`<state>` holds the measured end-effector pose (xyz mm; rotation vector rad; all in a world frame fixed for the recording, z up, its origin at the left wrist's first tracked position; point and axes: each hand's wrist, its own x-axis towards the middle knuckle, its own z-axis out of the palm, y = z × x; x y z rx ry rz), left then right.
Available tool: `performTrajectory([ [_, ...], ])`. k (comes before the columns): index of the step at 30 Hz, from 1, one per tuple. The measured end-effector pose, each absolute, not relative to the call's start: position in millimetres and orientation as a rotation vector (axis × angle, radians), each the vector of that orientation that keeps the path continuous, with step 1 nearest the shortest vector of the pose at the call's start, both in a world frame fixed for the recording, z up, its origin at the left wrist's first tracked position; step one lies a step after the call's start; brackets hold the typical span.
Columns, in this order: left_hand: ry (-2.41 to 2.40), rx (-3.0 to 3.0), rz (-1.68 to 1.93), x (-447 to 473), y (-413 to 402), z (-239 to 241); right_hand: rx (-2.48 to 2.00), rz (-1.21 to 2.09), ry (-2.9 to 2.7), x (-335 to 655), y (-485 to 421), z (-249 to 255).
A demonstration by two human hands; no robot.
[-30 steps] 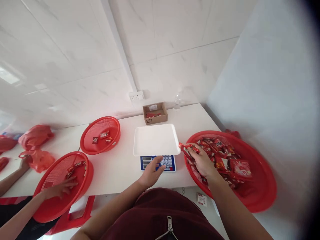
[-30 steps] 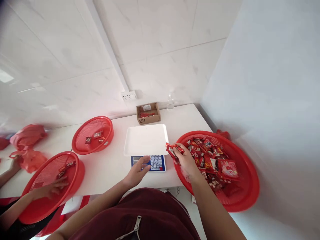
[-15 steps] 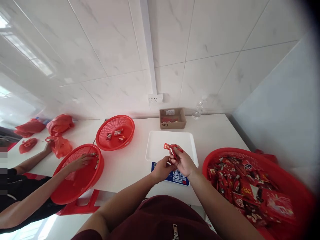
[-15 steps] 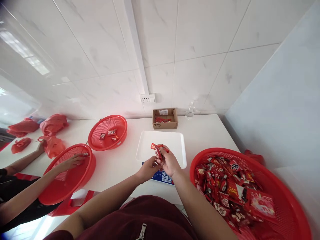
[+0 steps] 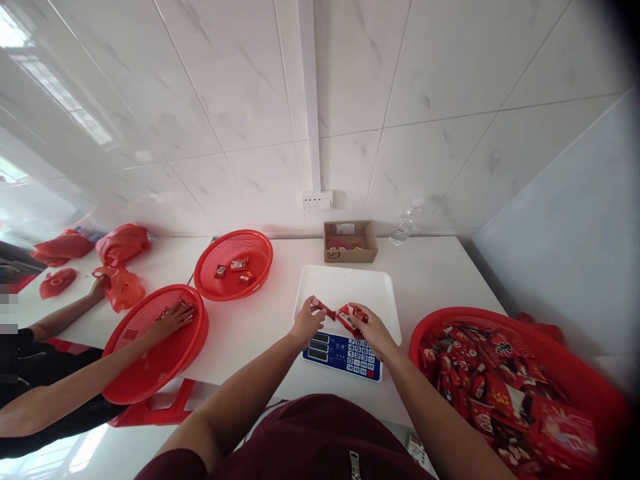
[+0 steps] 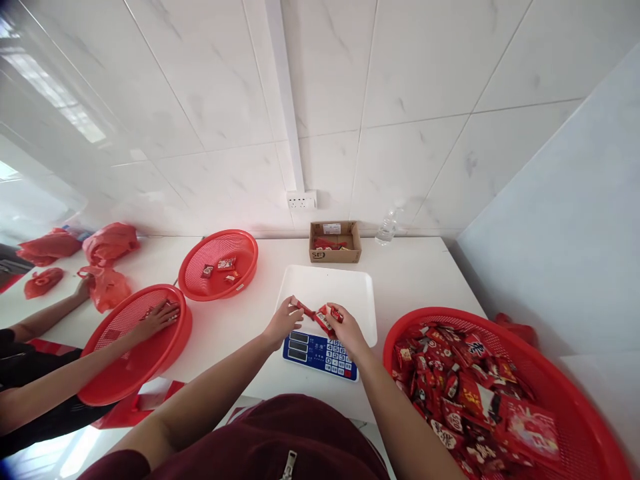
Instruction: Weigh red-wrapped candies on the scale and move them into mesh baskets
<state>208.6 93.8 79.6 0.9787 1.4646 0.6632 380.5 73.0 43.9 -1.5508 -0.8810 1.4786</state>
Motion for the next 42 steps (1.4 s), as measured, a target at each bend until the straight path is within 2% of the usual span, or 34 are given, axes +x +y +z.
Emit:
performTrajectory([
  [5,1.519,0.845,0.685,194.0,75.9,84.1,-1.659,1.328,-1.103,391.3,74.4,33.1],
  [11,1.513,0.836,0.672,174.0,44.0,83.2,-1.493,1.556,-0.986,385.2,72.9,40.2],
  [16,1.529,0.797,0.676,159.8,20.1,79.1,-1.581,1.346,-1.019,388.6,71.7,34.3],
  [20,1.543,0.788,0.672,153.1,6.9,73.5,-1.651,1.308,-1.027,396.7,70.6,32.2],
  [27,1.529,0.830,0.648,159.7,-2.8,74.1,-1.781,0.853,-1.622,389.4,69.0,23.6],
  [33,1.509,0.881,0.660,160.4,-9.7,73.8,-1.829,0.804,-1.920,367.1,64.8,14.7],
  [42,1.520,0.879,0.682,153.4,-18.0,70.3,-1.597,0.657,-2.449,335.0,83.3,33.2],
])
